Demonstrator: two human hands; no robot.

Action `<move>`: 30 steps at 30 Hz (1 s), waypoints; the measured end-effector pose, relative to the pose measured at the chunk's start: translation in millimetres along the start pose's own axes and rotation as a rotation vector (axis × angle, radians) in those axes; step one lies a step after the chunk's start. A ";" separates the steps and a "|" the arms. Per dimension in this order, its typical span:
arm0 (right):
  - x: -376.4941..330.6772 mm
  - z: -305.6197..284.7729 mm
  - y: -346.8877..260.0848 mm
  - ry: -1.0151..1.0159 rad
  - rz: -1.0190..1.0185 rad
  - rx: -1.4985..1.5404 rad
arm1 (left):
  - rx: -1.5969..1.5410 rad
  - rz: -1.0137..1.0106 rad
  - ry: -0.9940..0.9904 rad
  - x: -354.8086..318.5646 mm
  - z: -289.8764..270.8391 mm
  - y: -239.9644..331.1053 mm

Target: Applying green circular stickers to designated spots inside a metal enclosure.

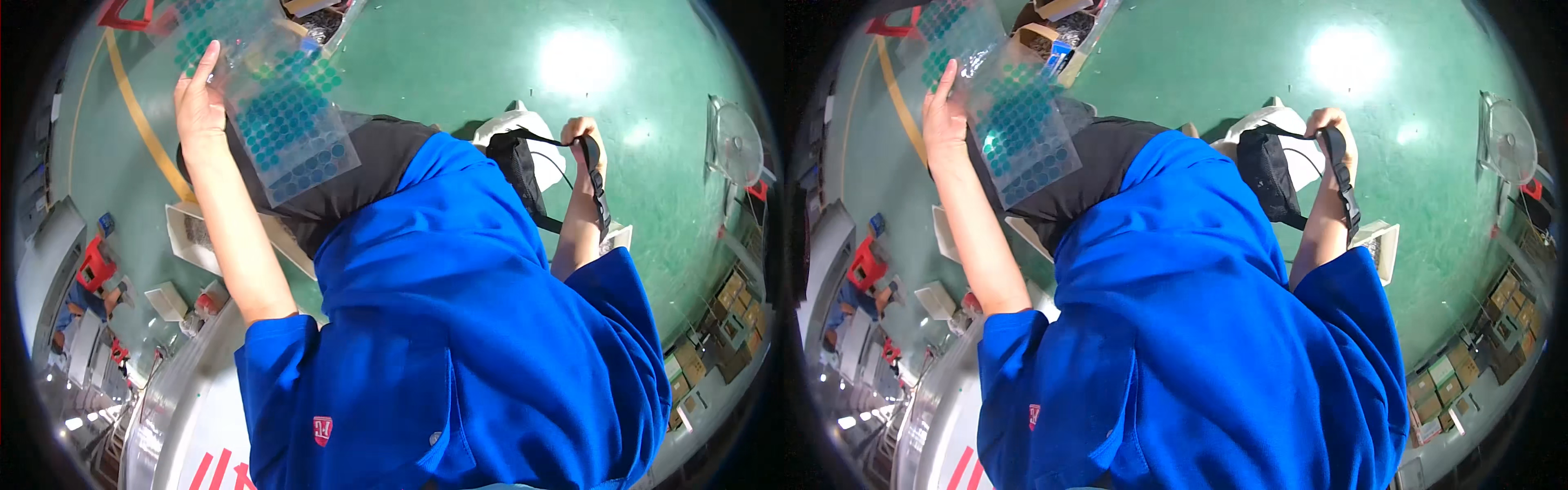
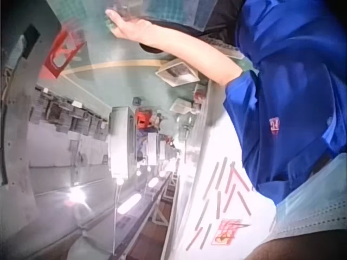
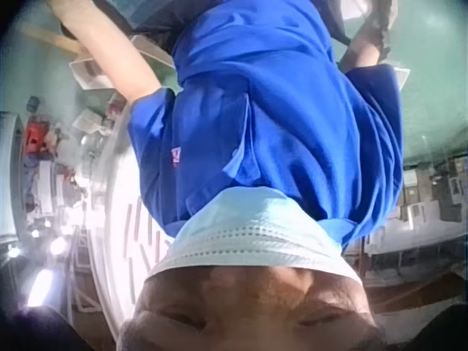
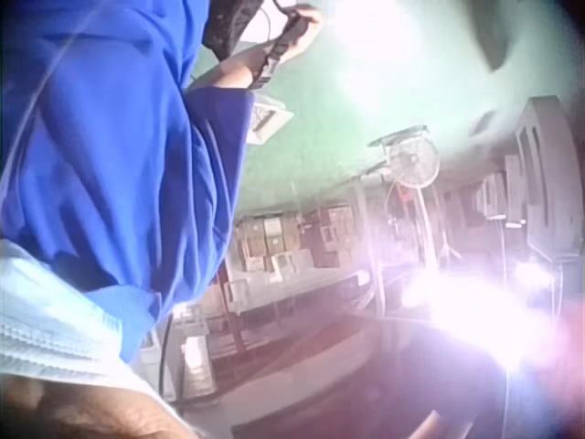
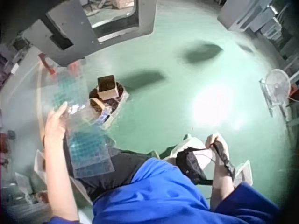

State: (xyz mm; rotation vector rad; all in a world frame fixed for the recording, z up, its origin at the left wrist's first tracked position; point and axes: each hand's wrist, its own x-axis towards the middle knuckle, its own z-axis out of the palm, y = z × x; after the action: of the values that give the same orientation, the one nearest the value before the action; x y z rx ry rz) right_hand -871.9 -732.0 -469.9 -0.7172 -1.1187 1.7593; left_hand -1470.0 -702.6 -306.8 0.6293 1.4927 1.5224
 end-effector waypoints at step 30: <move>10.2 -93.0 25.8 0.201 1.375 -0.291 | -0.081 -0.010 -0.038 -25.5 -13.6 -11.1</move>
State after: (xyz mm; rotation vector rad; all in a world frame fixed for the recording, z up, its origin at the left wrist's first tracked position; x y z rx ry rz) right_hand -809.7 -691.9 -532.5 -2.1290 -0.7193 2.4846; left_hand -1466.7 -732.6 -313.8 0.5988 1.3970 1.5466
